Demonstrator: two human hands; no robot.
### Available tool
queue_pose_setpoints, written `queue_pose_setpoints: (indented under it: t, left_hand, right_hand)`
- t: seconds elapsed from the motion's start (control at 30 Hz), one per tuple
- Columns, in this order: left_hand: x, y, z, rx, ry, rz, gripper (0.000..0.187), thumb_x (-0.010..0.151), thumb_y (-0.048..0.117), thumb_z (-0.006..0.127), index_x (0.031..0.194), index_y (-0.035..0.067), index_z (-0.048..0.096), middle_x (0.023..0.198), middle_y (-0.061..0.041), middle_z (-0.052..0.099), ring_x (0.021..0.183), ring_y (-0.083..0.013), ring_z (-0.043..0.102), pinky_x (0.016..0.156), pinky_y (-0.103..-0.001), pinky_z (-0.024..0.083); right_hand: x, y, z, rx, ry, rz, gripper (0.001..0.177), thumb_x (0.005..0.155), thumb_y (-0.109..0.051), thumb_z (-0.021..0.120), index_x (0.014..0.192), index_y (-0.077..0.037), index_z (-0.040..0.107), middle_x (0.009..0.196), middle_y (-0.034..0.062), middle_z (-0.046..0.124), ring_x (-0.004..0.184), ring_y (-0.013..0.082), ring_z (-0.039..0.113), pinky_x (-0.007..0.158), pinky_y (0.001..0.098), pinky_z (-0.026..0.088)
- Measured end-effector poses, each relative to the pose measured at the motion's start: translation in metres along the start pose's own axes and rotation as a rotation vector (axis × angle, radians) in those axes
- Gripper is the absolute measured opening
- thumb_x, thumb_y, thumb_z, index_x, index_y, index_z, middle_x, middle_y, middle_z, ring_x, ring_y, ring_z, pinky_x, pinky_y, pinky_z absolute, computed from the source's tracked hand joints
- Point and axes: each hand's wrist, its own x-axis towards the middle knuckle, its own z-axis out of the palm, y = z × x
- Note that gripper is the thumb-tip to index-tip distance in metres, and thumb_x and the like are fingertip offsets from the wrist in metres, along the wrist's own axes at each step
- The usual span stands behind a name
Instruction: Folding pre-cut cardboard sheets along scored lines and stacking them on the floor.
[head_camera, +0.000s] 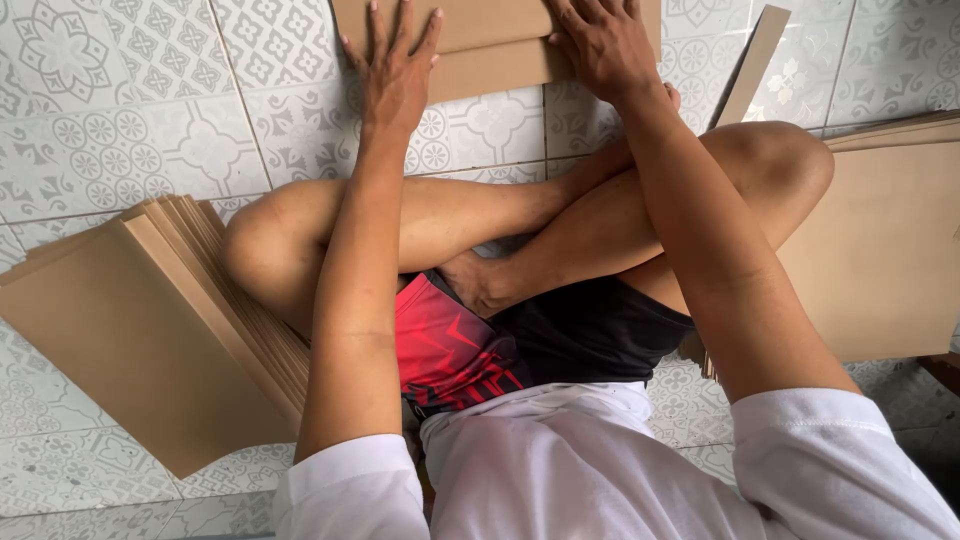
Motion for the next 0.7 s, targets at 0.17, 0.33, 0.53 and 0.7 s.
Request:
queue_pose_setpoints:
  t: [0.17, 0.33, 0.53, 0.7]
  left_hand:
    - [0.001, 0.009, -0.020, -0.024, -0.094, -0.021, 0.050, 0.107, 0.023, 0.068, 0.155, 0.023, 0.054, 0.162, -0.010, 0.027, 0.144, -0.0501, 0.012, 0.103, -0.090, 0.015]
    - [-0.002, 0.010, -0.027, -0.036, -0.164, -0.014, 0.047, 0.107, 0.024, 0.065, 0.153, 0.025, 0.055, 0.161, -0.013, 0.028, 0.142, -0.0506, 0.008, 0.105, -0.088, 0.018]
    - [-0.011, 0.003, -0.013, 0.040, -0.240, 0.052, 0.054, 0.113, 0.036, 0.058, 0.164, 0.027, 0.044, 0.166, -0.009, -0.001, 0.146, -0.0493, -0.007, 0.109, -0.088, 0.015]
    - [0.012, 0.047, -0.018, 0.044, -0.256, -0.001, 0.073, 0.115, 0.057, 0.059, 0.170, 0.025, 0.024, 0.167, -0.026, -0.001, 0.155, -0.0462, -0.001, 0.112, -0.085, 0.001]
  right_hand:
    - [-0.003, 0.004, 0.012, -0.024, -0.001, -0.005, 0.040, 0.116, -0.030, 0.058, 0.153, -0.014, 0.060, 0.127, 0.0126, 0.069, 0.106, 0.0345, 0.063, 0.102, 0.0486, 0.035]
    - [-0.006, 0.007, 0.023, 0.019, -0.156, 0.090, 0.051, 0.120, -0.050, 0.041, 0.154, -0.015, 0.058, 0.132, 0.0167, 0.069, 0.113, 0.0390, 0.063, 0.102, 0.0529, 0.030]
    - [-0.003, 0.002, 0.019, 0.220, -0.329, 0.160, 0.092, 0.099, -0.082, 0.032, 0.168, -0.023, 0.017, 0.169, 0.0281, 0.026, 0.152, 0.0493, 0.013, 0.113, 0.0707, -0.003]
    - [-0.003, 0.007, 0.020, 0.278, -0.383, 0.192, 0.130, 0.068, -0.103, 0.036, 0.169, -0.024, 0.015, 0.173, 0.0253, 0.011, 0.156, 0.0443, -0.002, 0.117, 0.0661, -0.013]
